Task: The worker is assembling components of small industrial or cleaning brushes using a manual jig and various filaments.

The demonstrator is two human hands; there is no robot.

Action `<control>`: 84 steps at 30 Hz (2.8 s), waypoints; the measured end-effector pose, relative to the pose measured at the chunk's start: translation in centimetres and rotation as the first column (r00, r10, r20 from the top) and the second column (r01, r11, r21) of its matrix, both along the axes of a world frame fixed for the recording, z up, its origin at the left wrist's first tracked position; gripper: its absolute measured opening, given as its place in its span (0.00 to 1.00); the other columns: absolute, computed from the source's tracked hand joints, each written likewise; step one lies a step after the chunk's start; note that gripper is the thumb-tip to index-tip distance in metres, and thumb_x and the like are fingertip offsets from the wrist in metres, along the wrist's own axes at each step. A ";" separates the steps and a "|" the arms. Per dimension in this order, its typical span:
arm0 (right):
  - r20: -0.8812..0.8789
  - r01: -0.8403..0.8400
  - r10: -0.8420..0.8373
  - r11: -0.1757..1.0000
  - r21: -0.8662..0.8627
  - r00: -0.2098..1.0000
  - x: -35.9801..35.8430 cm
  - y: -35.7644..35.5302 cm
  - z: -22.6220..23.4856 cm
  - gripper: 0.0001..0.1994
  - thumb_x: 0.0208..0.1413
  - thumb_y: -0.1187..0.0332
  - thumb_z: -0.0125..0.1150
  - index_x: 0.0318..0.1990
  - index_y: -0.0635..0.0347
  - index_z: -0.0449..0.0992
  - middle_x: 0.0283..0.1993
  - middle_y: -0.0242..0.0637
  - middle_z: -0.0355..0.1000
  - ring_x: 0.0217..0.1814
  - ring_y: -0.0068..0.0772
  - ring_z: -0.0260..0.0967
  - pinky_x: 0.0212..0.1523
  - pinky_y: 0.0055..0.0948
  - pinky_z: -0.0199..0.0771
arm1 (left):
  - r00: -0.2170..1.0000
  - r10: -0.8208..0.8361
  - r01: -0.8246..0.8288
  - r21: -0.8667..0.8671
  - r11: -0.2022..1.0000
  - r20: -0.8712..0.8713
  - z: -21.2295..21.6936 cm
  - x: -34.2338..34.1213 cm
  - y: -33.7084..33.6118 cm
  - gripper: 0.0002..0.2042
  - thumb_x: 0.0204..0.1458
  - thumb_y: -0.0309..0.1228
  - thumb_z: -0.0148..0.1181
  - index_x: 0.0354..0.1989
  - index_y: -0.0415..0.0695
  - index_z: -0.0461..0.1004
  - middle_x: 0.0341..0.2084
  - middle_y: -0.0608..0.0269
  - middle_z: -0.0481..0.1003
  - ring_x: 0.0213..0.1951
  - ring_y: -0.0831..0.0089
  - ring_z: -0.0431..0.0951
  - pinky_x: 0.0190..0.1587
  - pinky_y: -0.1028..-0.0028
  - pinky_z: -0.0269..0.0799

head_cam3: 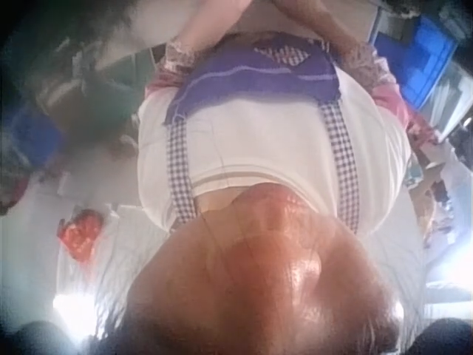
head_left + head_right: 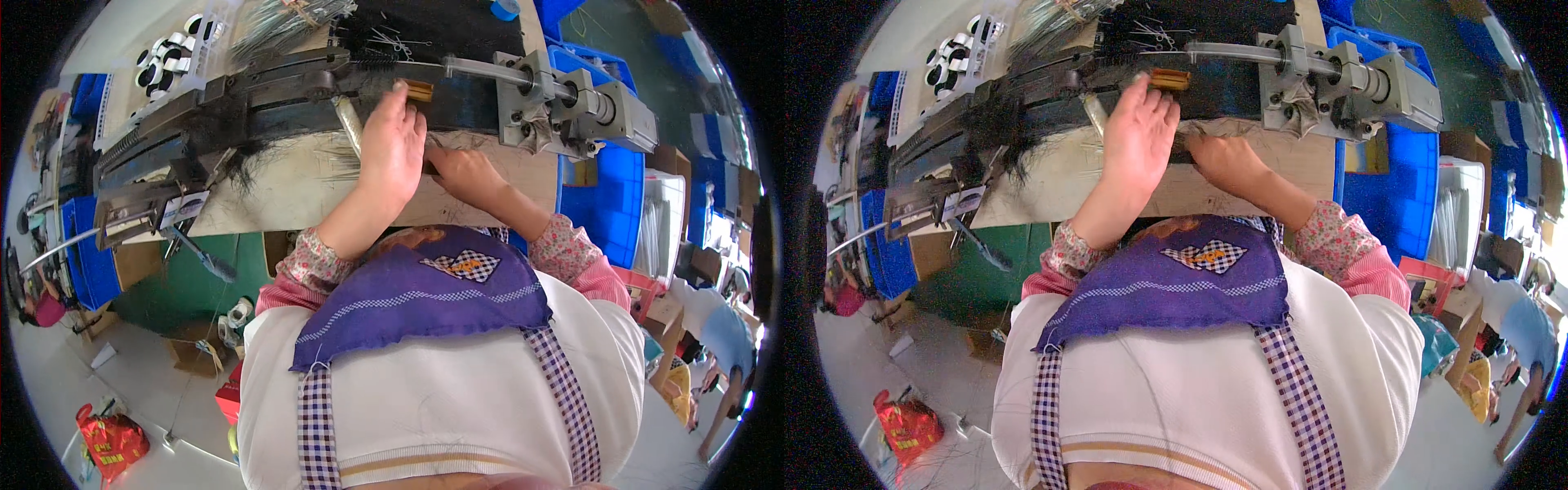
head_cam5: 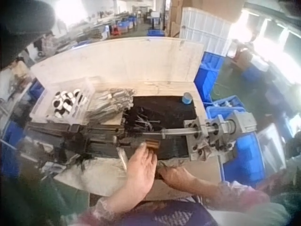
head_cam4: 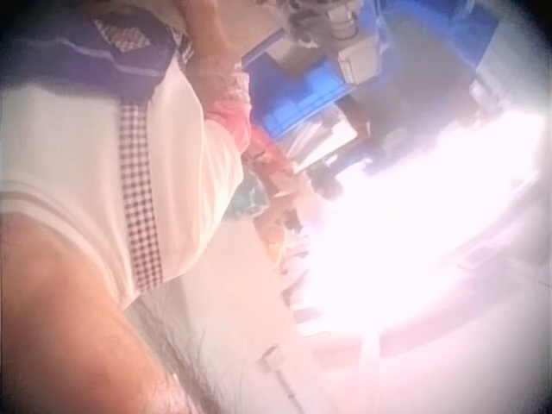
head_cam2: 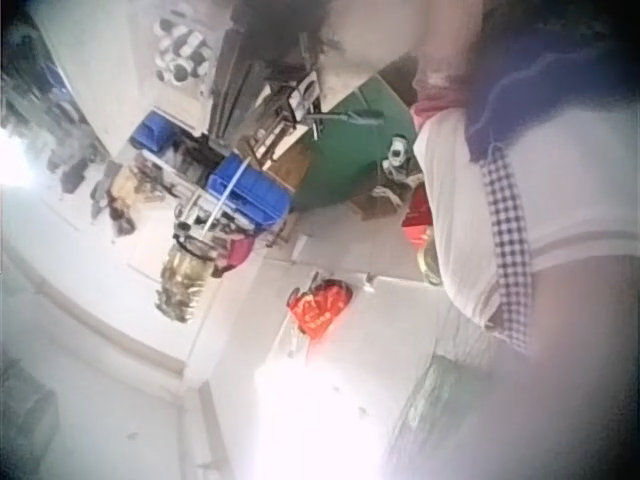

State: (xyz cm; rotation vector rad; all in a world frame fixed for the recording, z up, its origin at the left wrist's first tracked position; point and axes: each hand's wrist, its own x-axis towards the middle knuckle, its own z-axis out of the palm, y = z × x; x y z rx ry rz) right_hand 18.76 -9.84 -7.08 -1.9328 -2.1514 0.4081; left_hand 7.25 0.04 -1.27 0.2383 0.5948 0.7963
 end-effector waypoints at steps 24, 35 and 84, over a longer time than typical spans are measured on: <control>-0.279 0.049 -0.034 0.998 0.046 0.960 1.4 -1.7 3.8 0.09 0.52 0.65 0.59 0.35 0.58 0.68 0.36 0.45 0.71 0.39 0.49 0.70 0.36 0.42 0.71 | -0.544 0.453 0.185 0.426 0.886 -0.706 -4.9 -38.2 1.4 0.38 0.49 0.36 0.62 0.67 0.38 0.51 0.42 0.45 0.76 0.45 0.53 0.78 0.44 0.61 0.73; -0.112 -0.310 0.314 0.949 0.048 0.943 4.8 1.4 17.5 0.11 0.35 0.76 0.61 0.31 0.62 0.71 0.28 0.42 0.69 0.28 0.46 0.68 0.28 0.34 0.68 | 0.731 0.339 0.606 0.792 0.075 -0.592 7.8 -7.9 -1.3 0.29 0.49 0.34 0.64 0.59 0.40 0.62 0.57 0.50 0.65 0.60 0.58 0.62 0.63 0.61 0.55; -0.090 -0.265 0.354 0.826 0.498 0.931 3.5 12.9 10.9 0.09 0.47 0.72 0.61 0.36 0.64 0.74 0.33 0.40 0.71 0.37 0.45 0.70 0.38 0.35 0.71 | 0.503 0.853 0.861 0.169 -0.480 -0.141 8.4 -5.0 9.5 0.05 0.39 0.26 0.57 0.26 0.46 0.77 0.27 0.68 0.74 0.37 0.71 0.73 0.41 0.69 0.67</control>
